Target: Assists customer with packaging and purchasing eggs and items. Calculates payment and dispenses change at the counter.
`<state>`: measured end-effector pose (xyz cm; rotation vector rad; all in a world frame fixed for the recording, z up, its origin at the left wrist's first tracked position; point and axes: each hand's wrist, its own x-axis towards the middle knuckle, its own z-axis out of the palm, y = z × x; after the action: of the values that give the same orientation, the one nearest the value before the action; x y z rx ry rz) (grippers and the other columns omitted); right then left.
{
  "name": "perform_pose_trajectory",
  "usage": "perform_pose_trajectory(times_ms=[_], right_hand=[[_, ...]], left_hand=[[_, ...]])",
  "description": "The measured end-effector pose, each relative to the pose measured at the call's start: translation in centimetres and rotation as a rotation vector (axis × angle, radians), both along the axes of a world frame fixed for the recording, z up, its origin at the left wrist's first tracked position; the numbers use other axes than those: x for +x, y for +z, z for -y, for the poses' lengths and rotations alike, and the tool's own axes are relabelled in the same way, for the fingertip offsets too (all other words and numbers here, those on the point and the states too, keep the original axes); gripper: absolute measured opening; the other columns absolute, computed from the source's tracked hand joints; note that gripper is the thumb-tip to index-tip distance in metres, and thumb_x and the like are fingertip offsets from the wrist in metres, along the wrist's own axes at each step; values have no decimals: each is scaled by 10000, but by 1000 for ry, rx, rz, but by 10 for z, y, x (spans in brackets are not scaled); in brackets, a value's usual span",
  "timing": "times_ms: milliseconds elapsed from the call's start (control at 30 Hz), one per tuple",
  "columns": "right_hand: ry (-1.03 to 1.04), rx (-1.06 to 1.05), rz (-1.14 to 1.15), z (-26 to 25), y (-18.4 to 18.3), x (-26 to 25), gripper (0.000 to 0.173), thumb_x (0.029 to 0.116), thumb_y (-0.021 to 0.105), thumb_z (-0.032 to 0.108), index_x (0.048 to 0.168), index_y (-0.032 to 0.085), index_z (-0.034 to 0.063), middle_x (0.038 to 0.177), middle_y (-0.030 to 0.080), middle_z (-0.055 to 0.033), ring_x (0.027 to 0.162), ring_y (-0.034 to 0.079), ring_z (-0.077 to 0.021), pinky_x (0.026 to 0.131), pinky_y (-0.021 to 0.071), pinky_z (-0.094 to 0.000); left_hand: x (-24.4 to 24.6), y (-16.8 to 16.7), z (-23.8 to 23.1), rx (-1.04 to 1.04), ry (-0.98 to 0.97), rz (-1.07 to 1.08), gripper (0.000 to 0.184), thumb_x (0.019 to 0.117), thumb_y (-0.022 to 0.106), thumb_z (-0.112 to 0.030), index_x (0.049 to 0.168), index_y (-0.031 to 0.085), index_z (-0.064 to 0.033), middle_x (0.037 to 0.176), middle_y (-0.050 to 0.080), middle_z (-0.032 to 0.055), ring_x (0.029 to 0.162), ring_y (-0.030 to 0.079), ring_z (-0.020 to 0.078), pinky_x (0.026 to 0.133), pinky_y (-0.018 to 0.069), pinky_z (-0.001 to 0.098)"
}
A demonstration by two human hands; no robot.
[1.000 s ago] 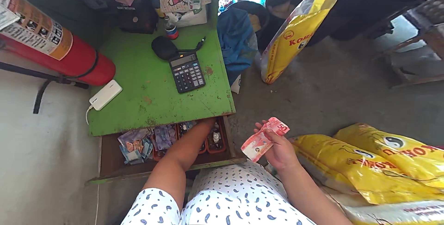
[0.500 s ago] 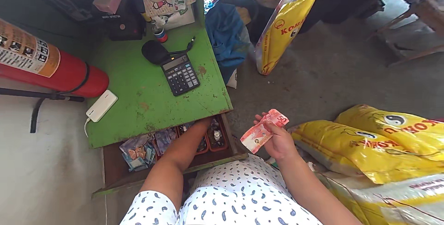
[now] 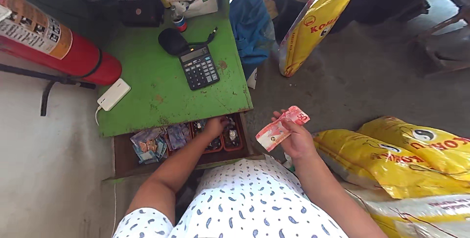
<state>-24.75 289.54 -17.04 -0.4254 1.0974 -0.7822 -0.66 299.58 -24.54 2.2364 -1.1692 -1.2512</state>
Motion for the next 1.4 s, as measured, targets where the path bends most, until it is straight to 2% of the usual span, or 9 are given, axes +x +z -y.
perform_pose_trajectory(times_ms=[133, 433, 800, 867, 967, 1033, 1167, 1300, 1400], right_hand=[[49, -53, 120, 18, -11, 15, 272, 1087, 380, 67, 1326, 505, 105, 1192, 680, -56, 1046, 703, -175, 903, 600, -359], [170, -35, 208, 32, -9, 55, 264, 1093, 402, 101, 1335, 506, 118, 1192, 691, -55, 1043, 711, -174, 906, 602, -351], [160, -33, 175, 32, -3, 38, 288, 1095, 392, 101, 1361, 504, 113, 1223, 687, -60, 1051, 712, -179, 898, 604, -348], [129, -54, 165, 37, -2, 31, 286, 1097, 379, 108, 1351, 511, 107, 1211, 694, -61, 1031, 717, -179, 879, 609, -353], [79, -88, 139, 47, 1, 27, 284, 1097, 362, 87, 1342, 506, 87, 1184, 702, -76, 1026, 721, -194, 876, 611, -368], [72, -129, 64, 53, 3, 31, 280, 1100, 368, 89, 1348, 496, 73, 1187, 717, -87, 1019, 731, -199, 870, 614, -367], [87, -247, -89, 65, 5, 51, 275, 1067, 509, 81, 1337, 504, 25, 1158, 731, -121, 963, 749, -218, 823, 634, -378], [153, -387, -238, 87, 21, 68, 262, 1018, 623, 103, 1262, 585, 14, 1021, 732, -103, 863, 734, -171, 776, 630, -346], [208, -395, -322, 118, 35, 76, 221, 1032, 619, 144, 1198, 625, -1, 936, 717, -112, 800, 720, -175, 753, 623, -354]], left_hand=[[0, 29, -48, -34, 501, -550, 271, 1028, 621, -106, 1285, 650, -25, 871, 673, 64, 577, 540, 76, 571, 502, 243], [6, 58, -79, -150, 793, -725, 228, 1029, 591, -51, 1234, 680, -5, 662, 575, 19, 503, 501, 66, 524, 491, 212], [7, 59, -60, -135, 674, -852, 172, 1051, 532, -53, 1188, 633, -31, 892, 657, 63, 631, 596, 94, 582, 536, 222], [9, 63, -71, -150, 510, -622, 189, 1052, 527, -88, 1199, 626, -20, 924, 654, 52, 683, 599, 84, 621, 520, 223], [4, 65, -96, -140, 145, 43, 309, 1072, 480, -146, 1274, 676, -19, 1230, 698, 142, 1145, 667, 232, 1033, 516, 412], [-5, 43, -118, -432, 61, 421, 263, 1019, 522, -63, 1160, 731, 14, 1130, 735, 202, 1057, 727, 342, 929, 584, 500], [12, 2, -114, -1011, 16, 819, 171, 989, 546, -22, 1079, 691, -16, 984, 739, 162, 924, 739, 224, 889, 592, 309], [38, 7, -72, -1053, 196, 816, 171, 1015, 549, -39, 1065, 699, 27, 986, 732, 186, 953, 734, 221, 914, 582, 305], [48, 67, -1, -949, 671, 195, 244, 1049, 466, -51, 1166, 609, 109, 995, 684, 88, 705, 589, 13, 652, 504, 153]])
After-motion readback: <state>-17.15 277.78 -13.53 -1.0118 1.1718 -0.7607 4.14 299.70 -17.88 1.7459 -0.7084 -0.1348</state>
